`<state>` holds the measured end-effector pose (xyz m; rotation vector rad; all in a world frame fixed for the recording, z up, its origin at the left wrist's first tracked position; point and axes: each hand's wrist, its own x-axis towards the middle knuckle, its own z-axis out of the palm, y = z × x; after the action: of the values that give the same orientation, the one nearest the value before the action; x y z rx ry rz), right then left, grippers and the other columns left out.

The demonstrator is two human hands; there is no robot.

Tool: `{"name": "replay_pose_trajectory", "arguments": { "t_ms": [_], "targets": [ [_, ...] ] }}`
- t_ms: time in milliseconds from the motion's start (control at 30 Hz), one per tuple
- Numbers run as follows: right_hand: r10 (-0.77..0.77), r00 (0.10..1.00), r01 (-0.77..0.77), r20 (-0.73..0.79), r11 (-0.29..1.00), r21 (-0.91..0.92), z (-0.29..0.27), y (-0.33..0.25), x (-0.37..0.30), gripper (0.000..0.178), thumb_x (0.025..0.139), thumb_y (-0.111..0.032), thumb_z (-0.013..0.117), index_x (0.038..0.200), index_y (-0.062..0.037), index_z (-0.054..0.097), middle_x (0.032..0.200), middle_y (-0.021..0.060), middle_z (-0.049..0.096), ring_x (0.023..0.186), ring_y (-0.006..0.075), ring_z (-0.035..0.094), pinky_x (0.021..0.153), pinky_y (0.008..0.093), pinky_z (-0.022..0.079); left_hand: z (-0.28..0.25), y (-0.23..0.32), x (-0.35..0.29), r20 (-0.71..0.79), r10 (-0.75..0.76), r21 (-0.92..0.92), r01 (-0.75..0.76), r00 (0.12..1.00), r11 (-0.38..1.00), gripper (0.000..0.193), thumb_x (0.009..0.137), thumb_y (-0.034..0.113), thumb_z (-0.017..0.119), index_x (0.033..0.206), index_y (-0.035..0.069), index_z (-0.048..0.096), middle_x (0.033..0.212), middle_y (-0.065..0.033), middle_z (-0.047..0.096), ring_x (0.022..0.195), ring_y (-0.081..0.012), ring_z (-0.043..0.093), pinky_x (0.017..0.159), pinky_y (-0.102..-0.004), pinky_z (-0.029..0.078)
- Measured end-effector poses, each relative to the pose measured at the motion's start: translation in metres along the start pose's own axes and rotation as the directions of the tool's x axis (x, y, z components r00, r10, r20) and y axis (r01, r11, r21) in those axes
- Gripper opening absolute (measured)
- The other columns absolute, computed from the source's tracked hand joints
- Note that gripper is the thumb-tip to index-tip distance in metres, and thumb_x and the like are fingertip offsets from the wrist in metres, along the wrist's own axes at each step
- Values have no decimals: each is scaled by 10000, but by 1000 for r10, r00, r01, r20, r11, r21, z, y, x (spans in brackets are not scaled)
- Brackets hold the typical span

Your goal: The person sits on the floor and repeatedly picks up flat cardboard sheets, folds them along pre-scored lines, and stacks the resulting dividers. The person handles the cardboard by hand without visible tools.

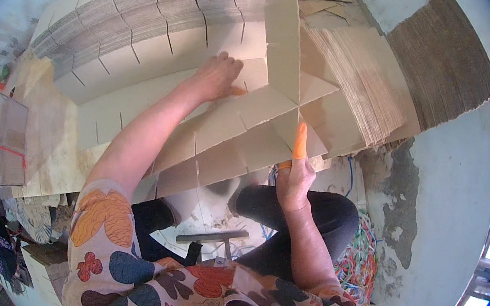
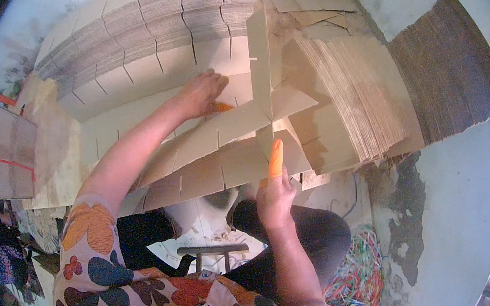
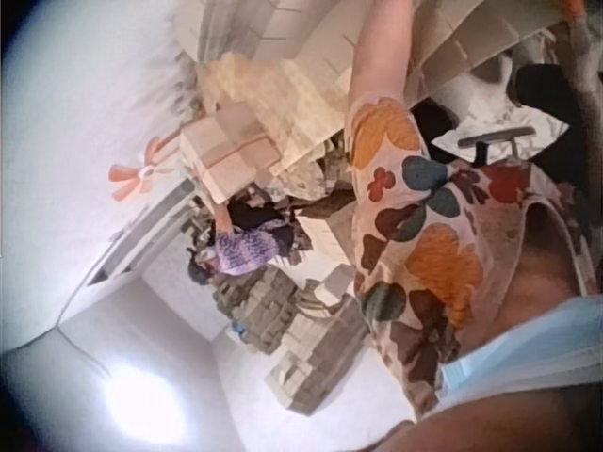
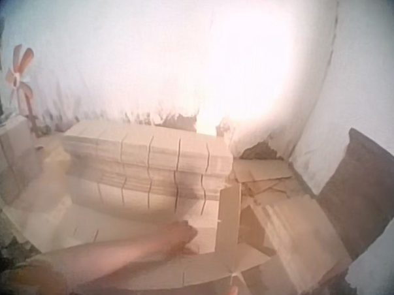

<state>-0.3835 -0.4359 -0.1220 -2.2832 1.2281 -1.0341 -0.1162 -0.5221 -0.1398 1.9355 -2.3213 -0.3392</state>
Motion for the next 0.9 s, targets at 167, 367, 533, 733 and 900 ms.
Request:
{"name": "replay_pose_trajectory", "arguments": {
  "t_ms": [167,367,533,733,900],
  "targets": [
    [47,998,-45,36,997,-61,-4,-7,-6,670,811,28,591,1416,-81,325,1002,186,647,814,269,671,690,323,527,66,-17,-25,-198,14,92,5,980,996,554,737,308,662,1161,26,444,1183,-153,475,1149,-343,418,877,-503,398],
    [46,999,-45,15,996,-79,-19,-14,-20,675,804,48,571,1417,-84,323,993,176,652,813,262,673,690,319,528,52,-3,-21,-10,13,16,-13,1000,1000,535,780,363,646,1100,-31,477,1099,-193,522,1064,-354,493,854,-461,419],
    [57,998,-55,16,996,-77,-21,-13,-38,675,790,62,565,1409,-81,337,994,169,653,811,261,673,690,312,529,55,8,-10,54,110,16,-111,992,994,358,873,259,532,954,-89,517,826,-199,587,819,-370,597,734,-451,466],
    [77,997,-76,6,994,-72,-29,-16,-50,690,778,69,575,1408,-85,340,996,163,652,810,270,672,687,308,528,54,34,-10,-30,258,249,-243,966,938,195,826,71,472,957,-71,496,665,-163,581,672,-333,621,603,-460,480],
    [58,998,-58,2,998,-34,-29,-19,-53,679,780,76,580,1400,-83,354,998,166,651,811,270,672,700,306,529,14,19,-12,-464,181,326,-23,867,945,139,805,63,482,921,3,532,710,-147,597,777,-289,616,617,-418,490]
  ]
}}
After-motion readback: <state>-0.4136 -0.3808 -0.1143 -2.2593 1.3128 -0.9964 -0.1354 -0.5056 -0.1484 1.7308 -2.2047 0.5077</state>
